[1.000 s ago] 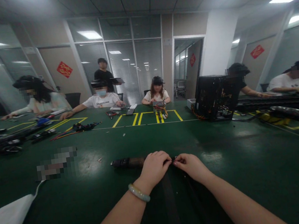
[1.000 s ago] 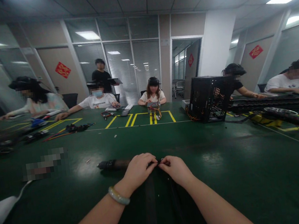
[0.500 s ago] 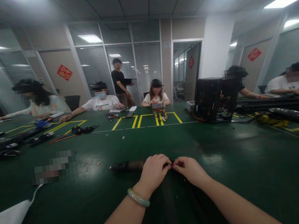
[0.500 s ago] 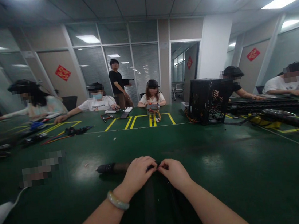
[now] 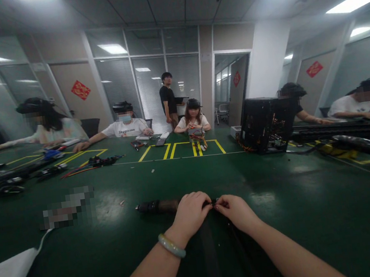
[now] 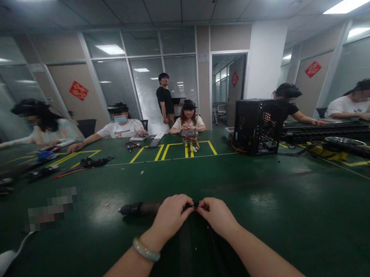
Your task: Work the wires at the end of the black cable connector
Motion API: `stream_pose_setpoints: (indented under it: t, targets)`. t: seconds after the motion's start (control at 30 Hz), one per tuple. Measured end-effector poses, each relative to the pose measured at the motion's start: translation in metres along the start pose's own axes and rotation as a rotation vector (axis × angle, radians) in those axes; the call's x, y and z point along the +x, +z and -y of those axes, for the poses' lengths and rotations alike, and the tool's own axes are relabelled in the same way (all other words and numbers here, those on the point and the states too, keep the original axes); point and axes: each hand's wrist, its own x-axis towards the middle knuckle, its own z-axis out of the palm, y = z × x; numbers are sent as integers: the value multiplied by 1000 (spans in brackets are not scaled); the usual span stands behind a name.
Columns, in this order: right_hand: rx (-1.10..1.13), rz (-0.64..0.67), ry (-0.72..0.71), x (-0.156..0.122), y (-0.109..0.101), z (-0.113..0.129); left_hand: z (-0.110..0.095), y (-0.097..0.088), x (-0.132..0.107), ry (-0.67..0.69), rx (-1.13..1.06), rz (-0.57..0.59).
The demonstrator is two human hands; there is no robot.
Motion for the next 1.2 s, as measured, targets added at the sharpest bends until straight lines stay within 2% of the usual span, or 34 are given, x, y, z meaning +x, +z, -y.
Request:
stream_pose_setpoints:
  t: [0.23,0.5,0.87,1.2]
  targets:
    - [3,-16,-13,0,1,-2,1,1,-1,49,1,-4]
    - [-60,-21,-68,0,-2,0,1,2,0,27,-12,1]
    - [-5,18,-36,-1,-3,1,-1,-3,1,6,3,21]
    - [17,28,-35,-2,-4,-2,0,1,-1,14,1,24]
